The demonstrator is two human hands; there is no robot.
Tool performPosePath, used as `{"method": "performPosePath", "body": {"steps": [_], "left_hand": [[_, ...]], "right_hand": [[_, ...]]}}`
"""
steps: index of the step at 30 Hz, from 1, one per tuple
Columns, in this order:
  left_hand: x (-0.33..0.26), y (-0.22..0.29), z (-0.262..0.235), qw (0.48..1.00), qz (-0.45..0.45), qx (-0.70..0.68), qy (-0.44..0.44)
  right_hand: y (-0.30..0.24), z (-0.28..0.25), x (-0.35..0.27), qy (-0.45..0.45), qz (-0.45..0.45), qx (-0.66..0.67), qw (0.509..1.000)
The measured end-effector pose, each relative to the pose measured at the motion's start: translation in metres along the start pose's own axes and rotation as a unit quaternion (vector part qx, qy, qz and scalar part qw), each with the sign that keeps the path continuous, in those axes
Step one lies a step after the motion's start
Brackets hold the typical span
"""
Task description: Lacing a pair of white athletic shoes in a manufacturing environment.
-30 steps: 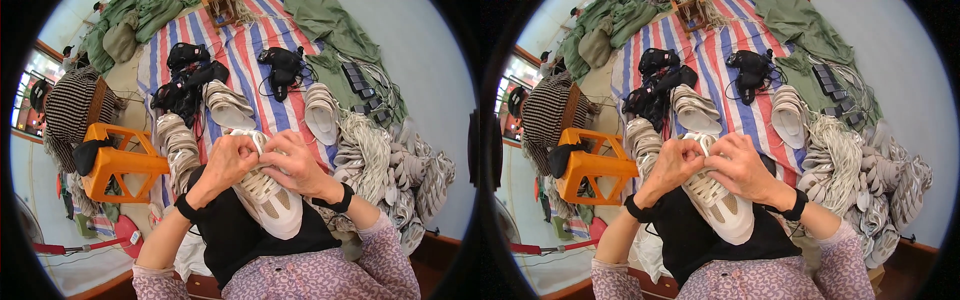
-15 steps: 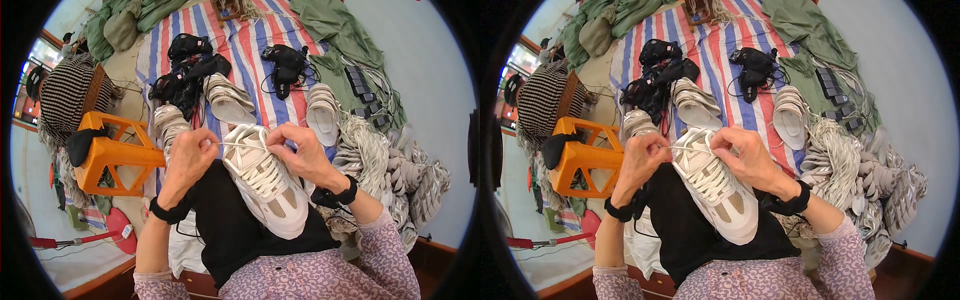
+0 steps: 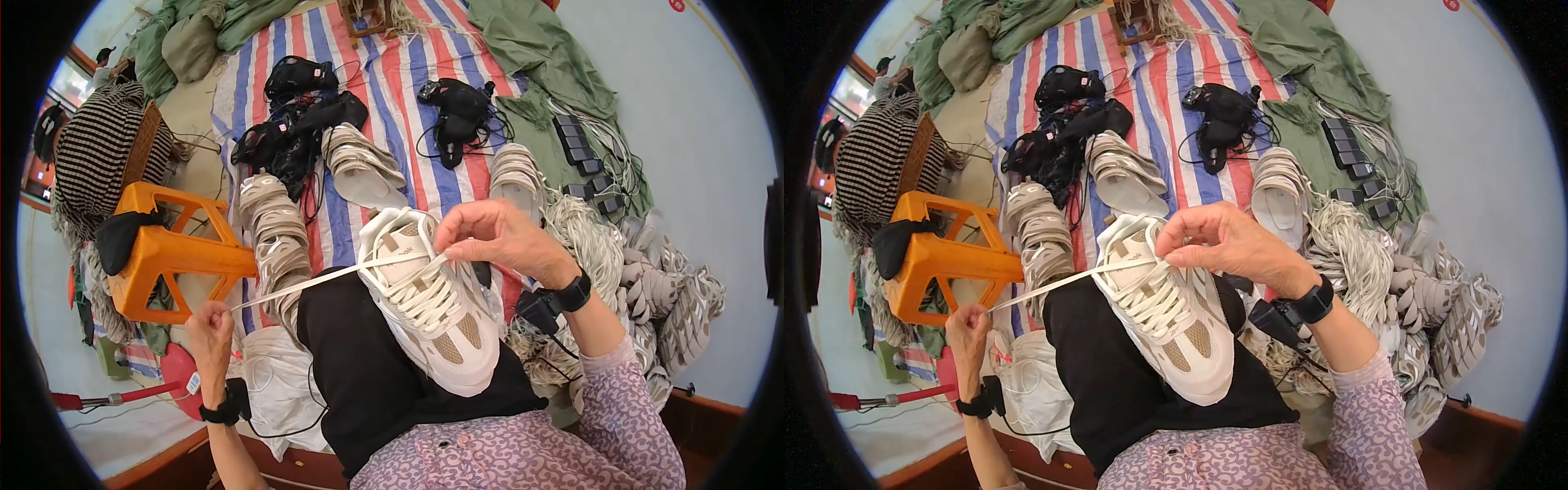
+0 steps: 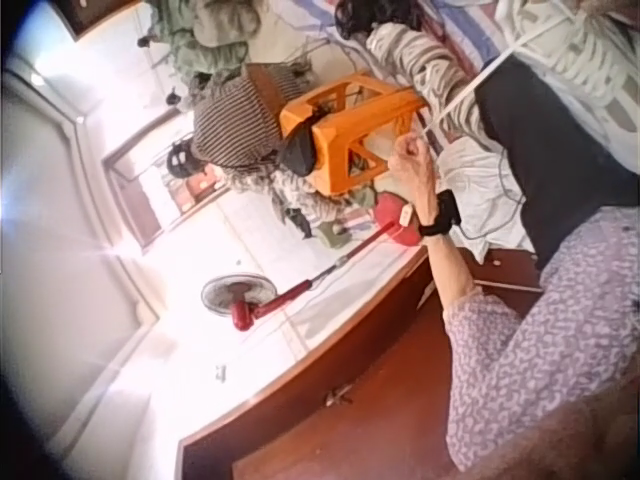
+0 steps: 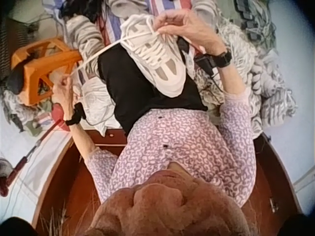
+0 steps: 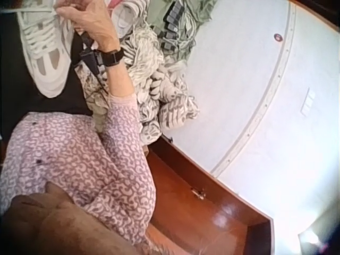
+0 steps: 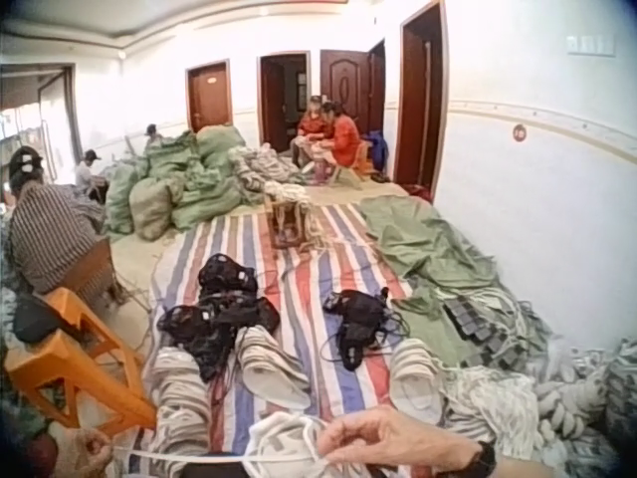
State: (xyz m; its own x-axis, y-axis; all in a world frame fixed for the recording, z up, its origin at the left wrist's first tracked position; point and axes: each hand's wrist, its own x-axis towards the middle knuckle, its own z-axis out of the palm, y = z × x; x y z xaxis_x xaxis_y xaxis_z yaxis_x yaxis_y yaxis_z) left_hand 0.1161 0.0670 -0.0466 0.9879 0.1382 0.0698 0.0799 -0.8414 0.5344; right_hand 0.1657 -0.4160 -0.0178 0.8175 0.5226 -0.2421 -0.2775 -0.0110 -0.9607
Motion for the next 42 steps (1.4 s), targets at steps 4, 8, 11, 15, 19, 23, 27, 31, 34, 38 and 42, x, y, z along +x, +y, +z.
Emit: {"method": "performPosePath", "body": {"steps": [4,8,11,15,19,23,27,31,34,38,42], "left_hand": [[-0.02,-0.023,-0.02,0.998,-0.033,0.026,0.037],[-0.033,-0.041,-0.025,0.997,-0.057,0.029,0.035],[-0.034,-0.043,-0.017,0.996,-0.063,0.002,0.055],[-0.024,-0.001,-0.003,0.999,-0.001,0.003,0.045],[-0.027,0.092,0.028,0.99,0.082,-0.117,-0.015],[-0.03,0.175,0.061,0.96,0.23,-0.15,-0.058],[-0.021,0.21,0.079,0.957,0.248,-0.115,-0.093],[-0.013,0.214,0.083,0.96,0.214,-0.117,-0.135],[-0.011,0.212,0.083,0.959,0.172,-0.145,-0.17],[-0.006,0.212,0.085,0.97,0.159,-0.115,-0.142],[0.001,0.214,0.083,0.969,0.126,-0.126,-0.172]], "right_hand": [[0.005,0.005,0.004,0.003,-0.056,0.023,0.998],[0.009,0.006,0.003,0.035,-0.051,0.016,0.998],[0.008,0.007,0.002,0.04,-0.073,-0.023,0.996],[0.005,0.014,0.004,0.039,-0.126,-0.135,0.982],[0.004,0.026,0.008,0.042,-0.22,-0.241,0.944],[0.005,0.031,0.01,0.063,-0.224,-0.306,0.923],[0.007,0.03,0.014,0.076,-0.225,-0.306,0.922],[0.009,0.025,0.016,0.067,-0.239,-0.273,0.93],[0.01,0.023,0.017,0.056,-0.231,-0.256,0.937],[0.009,0.023,0.022,0.049,-0.233,-0.264,0.934],[0.008,0.026,0.023,0.047,-0.227,-0.246,0.941]]}}
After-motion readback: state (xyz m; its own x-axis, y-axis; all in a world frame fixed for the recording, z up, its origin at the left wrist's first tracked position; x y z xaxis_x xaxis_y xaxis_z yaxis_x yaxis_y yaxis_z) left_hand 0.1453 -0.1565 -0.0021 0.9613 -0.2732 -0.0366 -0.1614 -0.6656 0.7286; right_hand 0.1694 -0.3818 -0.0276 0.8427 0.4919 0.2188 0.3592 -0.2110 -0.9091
